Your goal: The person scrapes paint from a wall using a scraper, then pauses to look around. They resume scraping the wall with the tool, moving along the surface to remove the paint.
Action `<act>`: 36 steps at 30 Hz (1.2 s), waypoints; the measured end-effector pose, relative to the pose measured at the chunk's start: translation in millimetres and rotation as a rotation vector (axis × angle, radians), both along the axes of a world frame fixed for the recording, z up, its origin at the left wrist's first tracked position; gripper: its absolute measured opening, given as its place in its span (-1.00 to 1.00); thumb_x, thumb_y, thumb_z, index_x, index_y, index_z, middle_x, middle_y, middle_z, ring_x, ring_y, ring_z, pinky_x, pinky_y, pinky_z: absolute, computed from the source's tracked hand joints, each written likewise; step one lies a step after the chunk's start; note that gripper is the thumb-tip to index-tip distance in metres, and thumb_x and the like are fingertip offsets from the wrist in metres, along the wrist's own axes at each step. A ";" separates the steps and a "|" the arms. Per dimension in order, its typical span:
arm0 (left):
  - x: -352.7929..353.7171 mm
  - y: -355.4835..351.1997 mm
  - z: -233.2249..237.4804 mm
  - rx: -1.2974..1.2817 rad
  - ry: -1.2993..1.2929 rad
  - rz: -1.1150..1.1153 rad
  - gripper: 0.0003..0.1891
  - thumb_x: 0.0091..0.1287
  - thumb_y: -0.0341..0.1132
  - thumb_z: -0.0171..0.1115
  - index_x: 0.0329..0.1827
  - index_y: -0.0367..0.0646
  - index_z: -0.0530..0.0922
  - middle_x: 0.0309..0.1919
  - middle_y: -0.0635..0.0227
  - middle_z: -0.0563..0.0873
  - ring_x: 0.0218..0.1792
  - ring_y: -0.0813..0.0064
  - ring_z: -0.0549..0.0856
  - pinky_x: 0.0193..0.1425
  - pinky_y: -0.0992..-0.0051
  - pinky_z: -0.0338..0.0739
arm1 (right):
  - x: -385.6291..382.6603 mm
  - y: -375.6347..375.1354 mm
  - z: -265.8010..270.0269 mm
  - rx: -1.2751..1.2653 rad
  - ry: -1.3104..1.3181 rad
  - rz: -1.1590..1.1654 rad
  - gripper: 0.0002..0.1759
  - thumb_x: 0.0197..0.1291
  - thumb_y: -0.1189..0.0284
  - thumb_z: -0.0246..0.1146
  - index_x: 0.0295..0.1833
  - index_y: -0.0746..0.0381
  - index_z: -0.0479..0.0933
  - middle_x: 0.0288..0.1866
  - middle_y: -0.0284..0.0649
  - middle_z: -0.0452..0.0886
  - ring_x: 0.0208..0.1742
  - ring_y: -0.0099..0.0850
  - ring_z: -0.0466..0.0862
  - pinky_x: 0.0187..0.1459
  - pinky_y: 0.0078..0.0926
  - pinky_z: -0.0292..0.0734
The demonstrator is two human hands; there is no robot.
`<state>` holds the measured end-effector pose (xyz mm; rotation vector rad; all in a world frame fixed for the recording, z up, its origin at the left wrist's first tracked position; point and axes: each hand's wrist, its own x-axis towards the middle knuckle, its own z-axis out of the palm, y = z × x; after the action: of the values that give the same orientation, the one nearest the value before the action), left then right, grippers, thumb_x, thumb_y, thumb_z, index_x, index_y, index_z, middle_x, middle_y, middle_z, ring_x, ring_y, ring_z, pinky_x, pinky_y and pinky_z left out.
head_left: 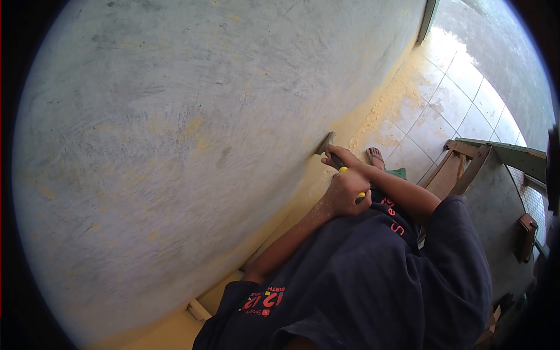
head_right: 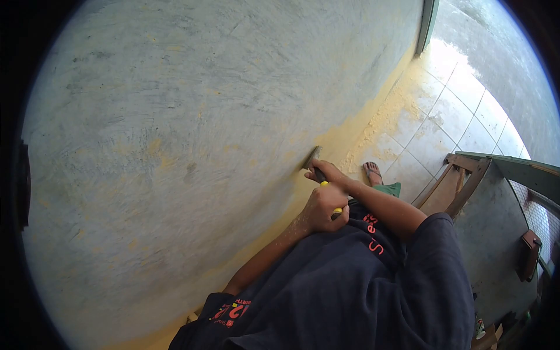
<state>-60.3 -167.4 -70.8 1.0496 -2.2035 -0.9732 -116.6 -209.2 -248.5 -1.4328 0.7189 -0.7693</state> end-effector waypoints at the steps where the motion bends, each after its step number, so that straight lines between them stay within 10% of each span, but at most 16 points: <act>1: 1.2 3.2 5.3 0.002 0.001 0.006 -0.84 0.10 -0.37 0.30 -0.55 -0.21 0.52 -0.61 0.16 0.56 -0.49 0.12 0.59 -0.33 0.17 0.48 | 2.5 2.7 -0.2 0.011 -0.006 0.005 -0.64 0.38 0.27 0.42 -0.25 0.16 0.35 -0.47 -0.30 0.37 -0.39 -0.48 0.33 -0.36 -0.40 0.37; 5: -5.7 1.9 -3.5 -0.039 0.044 0.040 -0.83 0.10 -0.38 0.29 -0.57 -0.21 0.50 -0.63 0.16 0.54 -0.54 0.12 0.57 -0.35 0.17 0.47 | 7.5 0.7 -27.9 0.327 -0.276 0.100 -0.64 0.38 0.27 0.41 -0.25 0.15 0.34 -0.45 -0.27 0.38 -0.40 -0.46 0.33 -0.35 -0.39 0.37; 9: -4.3 0.6 9.1 -0.023 0.012 -0.019 -0.81 0.11 -0.37 0.29 -0.59 -0.20 0.49 -0.64 0.17 0.53 -0.56 0.13 0.57 -0.36 0.19 0.48 | 5.0 3.9 -5.8 -0.052 -0.041 -0.018 -0.65 0.38 0.31 0.42 -0.27 0.15 0.35 -0.48 -0.30 0.34 -0.41 -0.50 0.32 -0.35 -0.42 0.36; 13: -9.0 -4.7 -4.4 -0.041 -0.020 0.015 -0.80 0.13 -0.35 0.29 -0.59 -0.19 0.49 -0.64 0.17 0.54 -0.55 0.12 0.58 -0.35 0.19 0.48 | 14.2 3.4 -39.4 0.446 -0.400 0.115 -0.64 0.36 0.34 0.44 -0.27 0.15 0.33 -0.46 -0.27 0.34 -0.40 -0.47 0.34 -0.33 -0.41 0.36; 17: -6.6 0.5 9.7 -0.013 0.018 -0.019 -0.79 0.14 -0.33 0.28 -0.59 -0.19 0.50 -0.63 0.16 0.55 -0.55 0.10 0.58 -0.36 0.17 0.48 | 0.1 -0.7 9.2 -0.127 0.003 -0.020 -0.65 0.33 0.39 0.46 -0.28 0.15 0.35 -0.48 -0.34 0.35 -0.40 -0.58 0.31 -0.36 -0.50 0.33; 19: -7.6 -1.6 1.5 -0.041 0.010 0.017 -0.80 0.14 -0.33 0.28 -0.59 -0.18 0.50 -0.63 0.16 0.55 -0.56 0.10 0.58 -0.37 0.17 0.48 | 12.1 0.0 -27.4 0.498 -0.421 0.134 -0.64 0.32 0.39 0.46 -0.27 0.15 0.35 -0.46 -0.28 0.38 -0.40 -0.46 0.34 -0.34 -0.42 0.36; 24: -8.4 -5.4 8.6 -0.045 0.018 0.002 -0.80 0.13 -0.34 0.28 -0.59 -0.18 0.50 -0.63 0.16 0.55 -0.56 0.10 0.57 -0.38 0.17 0.47 | 2.0 -2.5 -1.8 -0.104 -0.043 0.017 -0.65 0.34 0.36 0.45 -0.26 0.15 0.36 -0.47 -0.31 0.38 -0.39 -0.51 0.33 -0.35 -0.42 0.36; 27: -10.0 -5.7 5.3 -0.048 0.024 -0.015 -0.80 0.13 -0.33 0.28 -0.59 -0.18 0.49 -0.63 0.16 0.55 -0.56 0.10 0.58 -0.38 0.17 0.46 | 7.8 -4.9 -16.7 0.246 -0.335 0.116 -0.65 0.33 0.35 0.46 -0.26 0.15 0.36 -0.46 -0.29 0.40 -0.40 -0.43 0.35 -0.34 -0.40 0.37; 33: -10.4 -0.6 6.7 -0.074 0.034 -0.009 -0.80 0.13 -0.33 0.29 -0.59 -0.17 0.50 -0.64 0.18 0.54 -0.56 0.11 0.58 -0.38 0.18 0.48 | -1.1 -1.8 -1.5 -0.102 -0.032 0.000 -0.65 0.29 0.36 0.48 -0.26 0.15 0.37 -0.41 -0.24 0.45 -0.36 -0.37 0.39 -0.29 -0.36 0.40; 36: -17.0 -5.3 3.3 -0.071 0.010 0.005 -0.80 0.13 -0.32 0.29 -0.59 -0.16 0.50 -0.64 0.19 0.54 -0.56 0.12 0.58 -0.37 0.19 0.48 | 5.3 -8.9 -16.1 0.252 -0.337 0.092 -0.69 0.32 0.36 0.45 -0.28 0.14 0.40 -0.39 -0.17 0.51 -0.36 -0.19 0.56 -0.25 -0.26 0.47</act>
<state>-77.3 -172.7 -67.5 1.0161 -2.2094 -0.8896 -111.3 -218.1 -264.6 -1.0676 0.4670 -0.7942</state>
